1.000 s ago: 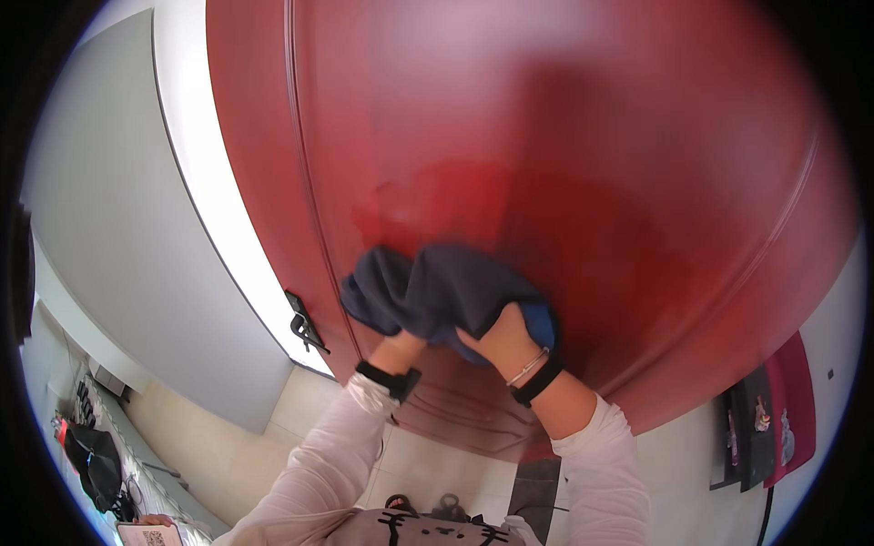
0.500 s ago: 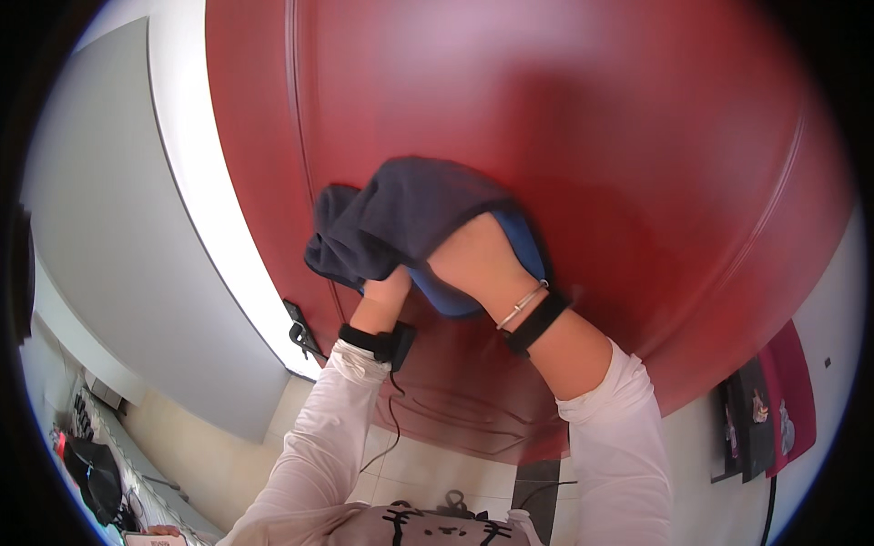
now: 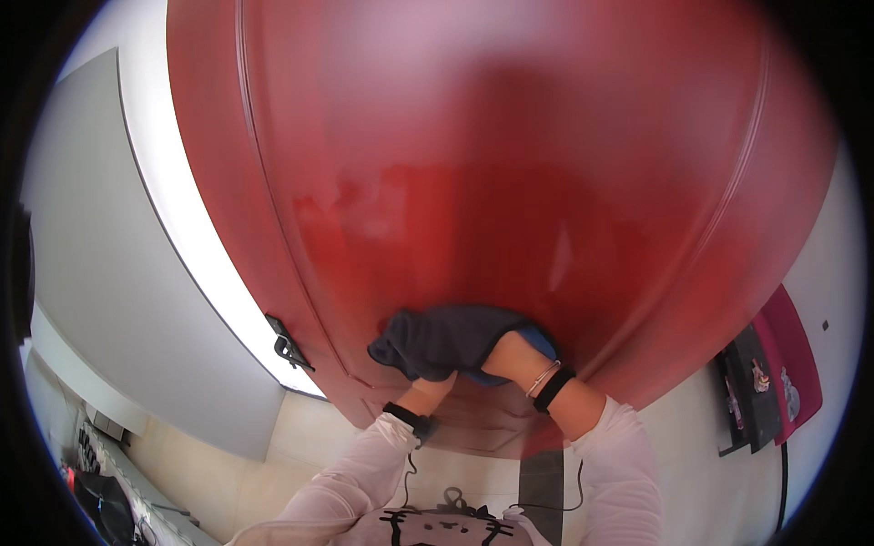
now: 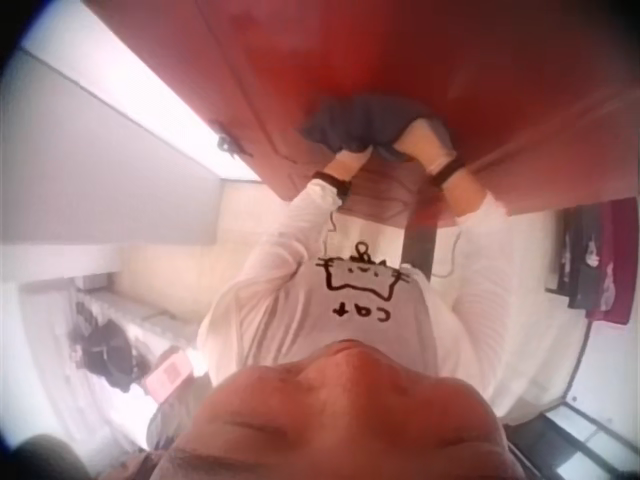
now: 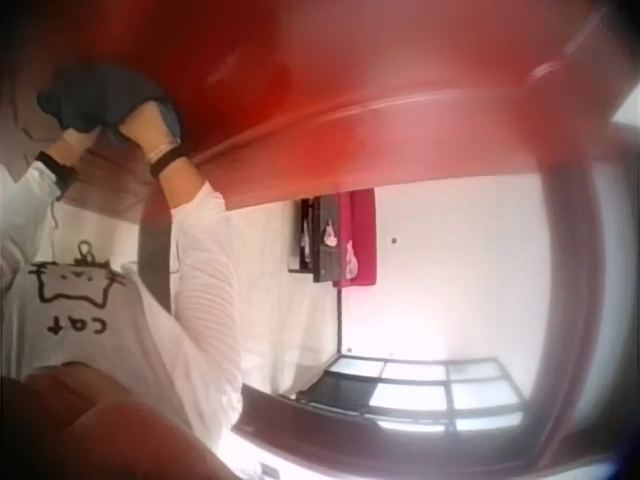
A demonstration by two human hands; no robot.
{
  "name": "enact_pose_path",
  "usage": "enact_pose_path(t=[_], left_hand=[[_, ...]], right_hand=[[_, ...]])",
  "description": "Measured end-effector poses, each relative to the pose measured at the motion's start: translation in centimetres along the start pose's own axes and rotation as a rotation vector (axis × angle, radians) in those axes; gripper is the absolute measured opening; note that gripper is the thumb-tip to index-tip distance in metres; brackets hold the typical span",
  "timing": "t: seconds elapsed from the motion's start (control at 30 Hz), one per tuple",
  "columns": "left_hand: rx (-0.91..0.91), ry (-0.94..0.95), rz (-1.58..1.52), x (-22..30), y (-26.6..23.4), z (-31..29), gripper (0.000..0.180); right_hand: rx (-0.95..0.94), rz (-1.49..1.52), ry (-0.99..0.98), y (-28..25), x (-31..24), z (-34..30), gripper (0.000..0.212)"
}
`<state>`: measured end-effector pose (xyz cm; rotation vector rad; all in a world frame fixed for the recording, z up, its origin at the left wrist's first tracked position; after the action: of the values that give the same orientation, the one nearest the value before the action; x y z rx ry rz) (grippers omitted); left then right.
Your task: The person wipes the surface of a red door with a cloth, then proceeds to wipe the exterior and interior surfaces of a white wardrobe.
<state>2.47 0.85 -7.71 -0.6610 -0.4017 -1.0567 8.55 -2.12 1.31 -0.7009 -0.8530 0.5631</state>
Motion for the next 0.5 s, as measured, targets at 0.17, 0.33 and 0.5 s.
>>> enact_pose_path(t=[0.17,0.33,0.5], left_hand=[[0.048,0.277,0.051,8.6,-4.9,11.9,0.041],[-0.039,0.324,0.033,11.0,-2.5,12.7,0.039],[-0.349,0.227,0.046,4.8,3.3,2.1,0.031]], right_hand=[[0.216,-0.167,0.164,-7.5,5.0,3.1,0.027],[0.212,-0.378,0.362,-8.9,6.6,0.9,0.027],[-0.004,-0.763,0.568,-2.5,0.5,-6.6,0.02]])
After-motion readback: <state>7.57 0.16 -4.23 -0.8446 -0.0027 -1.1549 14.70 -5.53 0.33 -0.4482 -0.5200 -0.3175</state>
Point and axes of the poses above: each hand's wrist, its own z-axis towards the middle knuckle, its own y-axis out of the palm, x = y × z, the point moved 7 cm from there along z, towards the middle knuckle, and after that the axes turned 6 degrees about -z, right-handed, at the moved point
